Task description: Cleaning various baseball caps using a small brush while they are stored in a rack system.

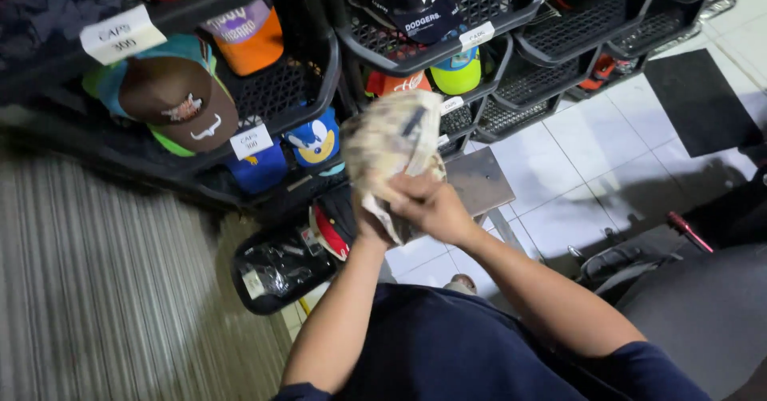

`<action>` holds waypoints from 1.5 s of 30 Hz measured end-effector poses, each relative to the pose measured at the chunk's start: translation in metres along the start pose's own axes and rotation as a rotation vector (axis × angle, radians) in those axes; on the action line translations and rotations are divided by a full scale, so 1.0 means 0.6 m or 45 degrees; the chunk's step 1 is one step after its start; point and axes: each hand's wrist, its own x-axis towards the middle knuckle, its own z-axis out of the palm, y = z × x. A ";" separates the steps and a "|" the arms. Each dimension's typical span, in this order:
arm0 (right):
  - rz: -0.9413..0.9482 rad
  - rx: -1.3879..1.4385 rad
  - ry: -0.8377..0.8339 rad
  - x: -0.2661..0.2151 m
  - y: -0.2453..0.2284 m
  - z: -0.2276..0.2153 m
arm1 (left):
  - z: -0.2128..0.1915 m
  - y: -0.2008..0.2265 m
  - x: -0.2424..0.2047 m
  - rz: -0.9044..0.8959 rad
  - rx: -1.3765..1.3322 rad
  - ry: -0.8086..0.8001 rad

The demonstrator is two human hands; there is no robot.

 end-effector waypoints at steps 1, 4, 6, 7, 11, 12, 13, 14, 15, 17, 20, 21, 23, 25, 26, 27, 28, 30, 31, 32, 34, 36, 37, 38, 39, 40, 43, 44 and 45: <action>-0.720 -0.794 0.025 0.012 -0.008 -0.012 | 0.001 0.008 0.001 -0.032 0.013 -0.011; -1.360 -1.693 0.242 0.036 0.010 -0.026 | -0.015 0.020 -0.009 -0.126 0.044 -0.023; -1.302 -1.787 0.441 0.051 0.019 -0.017 | -0.018 0.026 -0.008 -0.181 0.065 -0.041; -1.208 -1.790 0.539 0.053 0.020 -0.005 | -0.018 0.027 -0.006 -0.220 0.074 -0.045; 0.027 -0.330 0.205 0.023 0.094 0.086 | -0.197 0.010 0.210 -0.069 0.168 0.152; 0.028 -0.324 0.237 0.017 0.109 0.098 | -0.123 0.032 0.136 -0.091 0.187 0.141; 0.253 0.326 0.300 0.011 0.123 0.109 | -0.048 0.042 0.051 -0.031 0.427 0.071; 0.453 0.984 0.338 0.009 0.137 0.123 | 0.016 0.051 -0.053 0.037 0.664 -0.006; 0.436 0.995 0.360 0.003 0.087 0.119 | 0.022 0.055 -0.047 0.021 0.681 -0.024; 0.239 0.290 0.328 -0.031 -0.001 0.118 | 0.016 0.056 -0.051 -0.022 0.688 -0.026; -1.028 -1.260 0.429 -0.008 0.018 0.056 | 0.014 0.056 -0.050 -0.046 0.678 -0.064; -1.026 -1.267 0.441 0.000 0.015 0.036 | 0.018 0.050 -0.049 -0.054 0.681 -0.074; -1.117 -1.698 0.735 0.011 0.015 0.000 | 0.018 0.036 -0.050 -0.072 0.655 -0.087; -1.068 -1.638 0.813 0.013 0.019 0.003 | 0.025 0.016 -0.047 -0.082 0.641 -0.100; -1.025 -1.569 0.883 0.015 0.020 0.005 | 0.030 0.007 -0.045 -0.085 0.624 -0.107; -1.024 -1.571 0.885 0.011 0.045 0.022 | 0.033 0.003 -0.043 -0.086 0.625 -0.108; -0.621 -0.870 0.638 0.008 0.069 0.038 | 0.039 -0.001 -0.039 -0.088 0.610 -0.118; -0.220 -0.179 0.377 -0.005 0.052 0.058 | 0.049 -0.003 -0.029 -0.092 0.596 -0.136; 0.116 0.585 0.448 -0.015 0.011 0.062 | 0.053 -0.001 -0.024 -0.096 0.580 -0.148; 0.467 1.352 0.481 -0.028 -0.029 0.069 | 0.054 0.001 -0.021 -0.096 0.564 -0.152; 0.499 1.471 0.409 -0.023 -0.049 0.046 | 0.069 -0.002 -0.007 -0.101 0.548 -0.147; 0.514 1.583 0.324 -0.021 -0.051 0.014 | 0.082 -0.011 0.001 -0.092 0.530 -0.160; 0.244 0.829 0.398 -0.018 -0.044 -0.007 | 0.090 -0.017 0.003 -0.080 0.512 -0.183; -0.014 0.080 0.450 -0.022 -0.032 -0.024 | 0.090 -0.024 0.000 -0.075 0.497 -0.190; -0.019 0.081 0.447 -0.011 -0.056 -0.049 | 0.094 -0.034 0.001 -0.071 0.498 -0.192; -0.662 -0.688 0.502 -0.006 -0.074 -0.071 | 0.090 -0.045 -0.003 -0.071 0.481 -0.187; -1.355 -1.549 0.513 0.020 -0.069 -0.134 | 0.089 -0.076 -0.006 -0.064 0.444 -0.175; -1.412 -1.648 0.525 0.037 -0.060 -0.155 | 0.094 -0.083 -0.001 -0.055 0.423 -0.184; -1.422 -1.646 0.521 0.047 -0.041 -0.163 | 0.104 -0.089 0.008 -0.046 0.419 -0.187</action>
